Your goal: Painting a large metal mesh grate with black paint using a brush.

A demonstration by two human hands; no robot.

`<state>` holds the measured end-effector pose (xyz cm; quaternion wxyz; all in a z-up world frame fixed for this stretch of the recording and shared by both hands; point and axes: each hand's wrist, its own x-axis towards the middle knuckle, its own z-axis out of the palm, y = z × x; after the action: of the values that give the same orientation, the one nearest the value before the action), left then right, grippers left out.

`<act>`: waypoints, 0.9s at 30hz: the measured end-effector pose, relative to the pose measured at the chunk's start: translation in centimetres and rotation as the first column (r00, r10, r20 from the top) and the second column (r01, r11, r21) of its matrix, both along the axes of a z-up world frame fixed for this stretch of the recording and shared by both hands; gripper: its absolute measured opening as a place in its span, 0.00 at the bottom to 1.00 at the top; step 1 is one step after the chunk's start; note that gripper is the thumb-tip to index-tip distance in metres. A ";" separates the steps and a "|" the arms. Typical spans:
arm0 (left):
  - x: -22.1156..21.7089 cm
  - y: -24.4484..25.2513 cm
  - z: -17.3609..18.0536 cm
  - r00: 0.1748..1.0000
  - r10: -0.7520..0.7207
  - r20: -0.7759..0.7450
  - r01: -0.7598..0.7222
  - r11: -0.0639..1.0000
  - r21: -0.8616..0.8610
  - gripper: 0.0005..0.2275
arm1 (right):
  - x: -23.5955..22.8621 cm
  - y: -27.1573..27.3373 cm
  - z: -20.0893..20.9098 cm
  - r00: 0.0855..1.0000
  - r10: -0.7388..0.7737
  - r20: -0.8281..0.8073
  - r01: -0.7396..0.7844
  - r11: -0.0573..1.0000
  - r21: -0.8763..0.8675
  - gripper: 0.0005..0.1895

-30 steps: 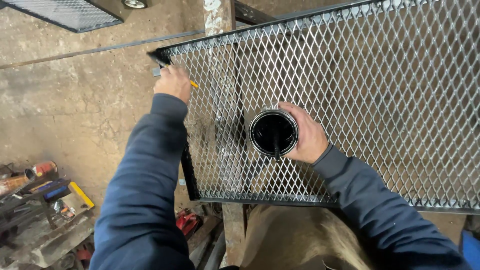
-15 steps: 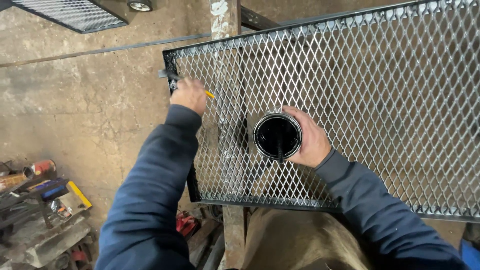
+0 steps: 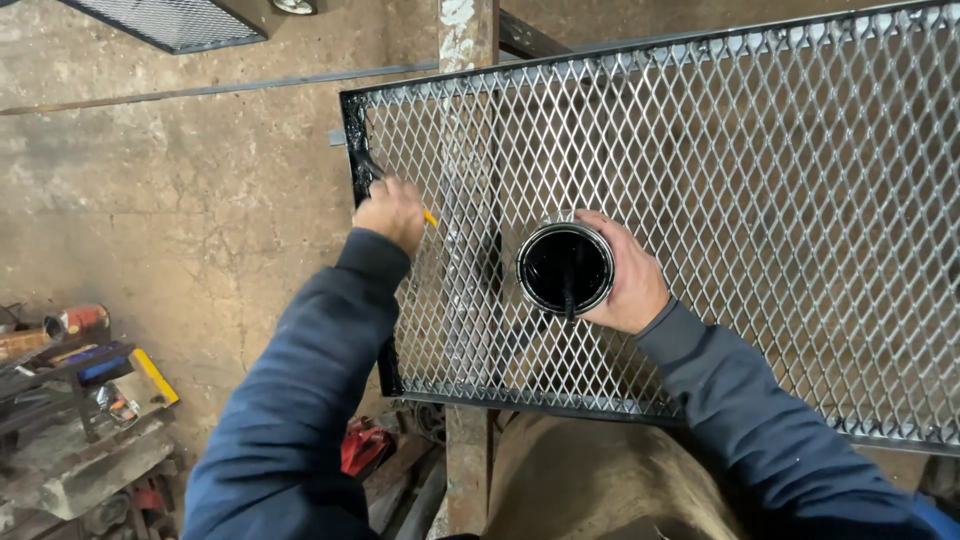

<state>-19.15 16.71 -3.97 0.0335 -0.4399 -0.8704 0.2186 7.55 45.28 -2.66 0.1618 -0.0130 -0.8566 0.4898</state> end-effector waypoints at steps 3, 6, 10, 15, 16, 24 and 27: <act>2.4 -1.2 1.1 0.992 0.077 0.105 -0.052 0.974 -0.219 0.12 | -0.1 -0.2 -0.3 1.000 -0.001 -0.024 0.002 1.000 0.018 0.58; 4.4 -1.7 2.1 0.935 0.194 0.298 -0.095 0.944 -0.315 0.13 | -0.1 -0.1 -0.9 1.000 -0.001 -0.009 0.001 1.000 0.015 0.60; 2.3 0.3 6.2 0.822 0.456 0.341 -0.389 0.887 -0.250 0.17 | -0.1 -0.1 0.1 1.000 -0.004 -0.013 0.004 1.000 0.015 0.58; -7.6 0.0 6.7 0.830 0.486 0.272 -0.529 0.842 0.108 0.19 | -0.1 -0.3 0.4 1.000 -0.004 0.000 0.004 1.000 0.004 0.55; -8.8 -0.1 7.3 0.856 0.445 0.263 -0.511 0.807 0.297 0.17 | 0.0 -0.5 0.3 1.000 -0.010 0.005 0.010 1.000 -0.011 0.54; 0.3 -6.9 5.8 0.982 -0.012 0.186 -0.112 0.759 0.641 0.10 | 0.1 -0.7 0.6 1.000 -0.016 -0.022 0.016 1.000 0.005 0.54; 4.8 -7.3 6.6 0.965 0.008 0.263 -0.181 0.746 0.641 0.10 | 0.1 -0.7 0.5 0.999 -0.028 -0.020 0.027 0.999 -0.017 0.53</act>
<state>-14.30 9.39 2.58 0.0686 -0.3780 -0.9098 -0.1569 7.68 44.55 -2.19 0.1769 -0.0213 -0.8505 0.4949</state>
